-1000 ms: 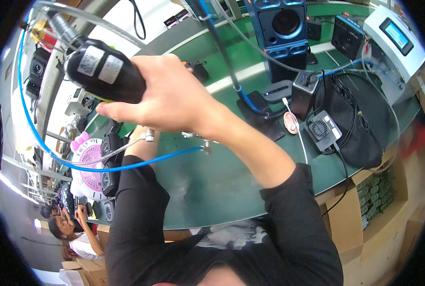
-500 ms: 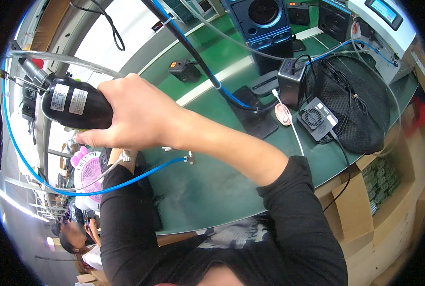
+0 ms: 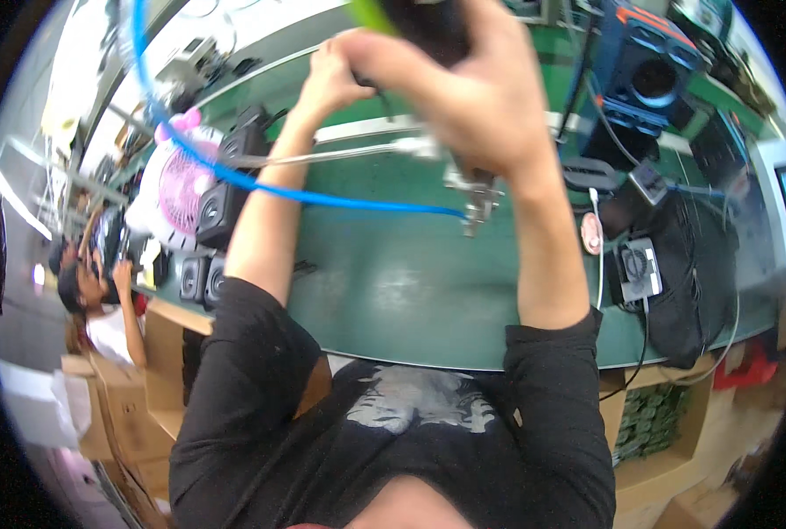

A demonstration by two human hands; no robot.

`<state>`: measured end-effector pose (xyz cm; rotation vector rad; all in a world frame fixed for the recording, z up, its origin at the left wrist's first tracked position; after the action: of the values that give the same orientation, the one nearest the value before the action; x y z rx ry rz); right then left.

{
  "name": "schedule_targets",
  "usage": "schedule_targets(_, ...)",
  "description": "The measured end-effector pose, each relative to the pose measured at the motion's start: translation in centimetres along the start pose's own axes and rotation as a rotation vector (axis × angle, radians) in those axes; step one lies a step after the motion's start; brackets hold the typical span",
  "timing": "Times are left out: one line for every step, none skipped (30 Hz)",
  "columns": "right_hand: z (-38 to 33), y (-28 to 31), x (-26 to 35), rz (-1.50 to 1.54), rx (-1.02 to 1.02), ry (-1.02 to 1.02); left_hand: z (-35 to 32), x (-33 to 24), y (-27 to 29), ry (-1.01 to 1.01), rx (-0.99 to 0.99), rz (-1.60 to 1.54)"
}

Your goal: The person is using an electric screwdriver to fasten screws into the casing of several identical black portable speakers on an assembly line.

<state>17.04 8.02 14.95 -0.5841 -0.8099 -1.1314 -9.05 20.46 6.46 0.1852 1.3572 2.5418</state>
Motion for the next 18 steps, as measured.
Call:
schedule_targets(0.0,0.0,0.1,0.007,0.027,-0.005,-1.8,-1.2,1.0,0.035,-0.051,-0.110)
schedule_targets(-0.1,-0.1,0.1,0.008,0.049,-0.011,-4.4,-2.7,1.8,0.050,-0.110,-0.232)
schedule_targets(-0.1,-0.2,0.2,0.039,0.071,-0.027,-6.9,-4.4,2.8,-0.021,-0.218,-0.298)
schedule_targets(-0.2,-0.4,0.2,0.067,0.092,-0.053,-9.6,-6.1,3.3,0.019,-0.270,-0.433)
schedule_targets(-0.2,-0.5,0.2,0.095,0.091,-0.074,-12.3,-7.6,3.8,0.019,-0.252,-0.572)
schedule_targets(-0.2,-0.6,0.2,0.197,0.089,-0.117,-14.6,-8.8,4.1,0.052,-0.166,-0.633)
schedule_targets(-0.2,-0.7,0.3,0.183,0.096,-0.089,-17.1,-10.0,4.5,0.075,-0.164,-0.734)
schedule_targets(-0.2,-0.9,0.4,0.152,0.082,-0.067,-19.1,-10.8,4.8,0.071,-0.124,-0.873)
schedule_targets(0.0,-0.9,0.5,0.056,0.082,-0.061,-20.8,-11.3,4.9,0.097,-0.044,-0.932)
schedule_targets(0.1,-1.0,0.4,0.065,0.097,-0.085,-22.4,-11.7,4.8,0.106,0.037,-0.992)
schedule_targets(0.4,-1.0,0.4,0.074,0.156,-0.073,-23.4,-12.0,4.6,0.110,0.067,-1.021)
schedule_targets(0.5,-1.0,0.2,0.097,0.192,-0.073,-24.4,-12.1,4.4,0.096,0.096,-0.986)
schedule_targets(0.8,-1.1,0.0,0.139,0.265,-0.124,-25.3,-12.3,4.2,0.129,0.084,-1.009)
schedule_targets(1.0,-1.2,-0.4,0.357,0.296,-0.178,-25.8,-12.2,3.9,0.172,0.082,-1.016)
schedule_targets(1.3,-1.2,-0.5,0.330,0.273,-0.134,-26.4,-12.1,3.8,0.178,0.090,-1.017)
schedule_targets(1.4,-1.3,-0.5,0.308,0.252,-0.085,-26.7,-12.0,3.7,0.188,0.085,-1.046)
schedule_targets(1.9,-1.7,-0.5,0.346,0.320,-0.104,-27.1,-11.8,3.7,0.223,0.131,-1.038)
schedule_targets(2.5,-2.0,-0.3,0.357,0.352,-0.159,-27.4,-11.6,3.7,0.258,0.178,-1.025)
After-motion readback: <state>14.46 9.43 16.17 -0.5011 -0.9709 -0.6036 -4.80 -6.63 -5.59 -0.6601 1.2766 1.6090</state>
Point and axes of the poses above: each hand's wrist, its own z-axis towards the middle knuckle, its own y-axis out of the back of the hand, x = y × z, the point moved 2 cm from there along z, towards the middle knuckle, and after that the axes turned 7 degrees about -y, right-handed, at the moved point
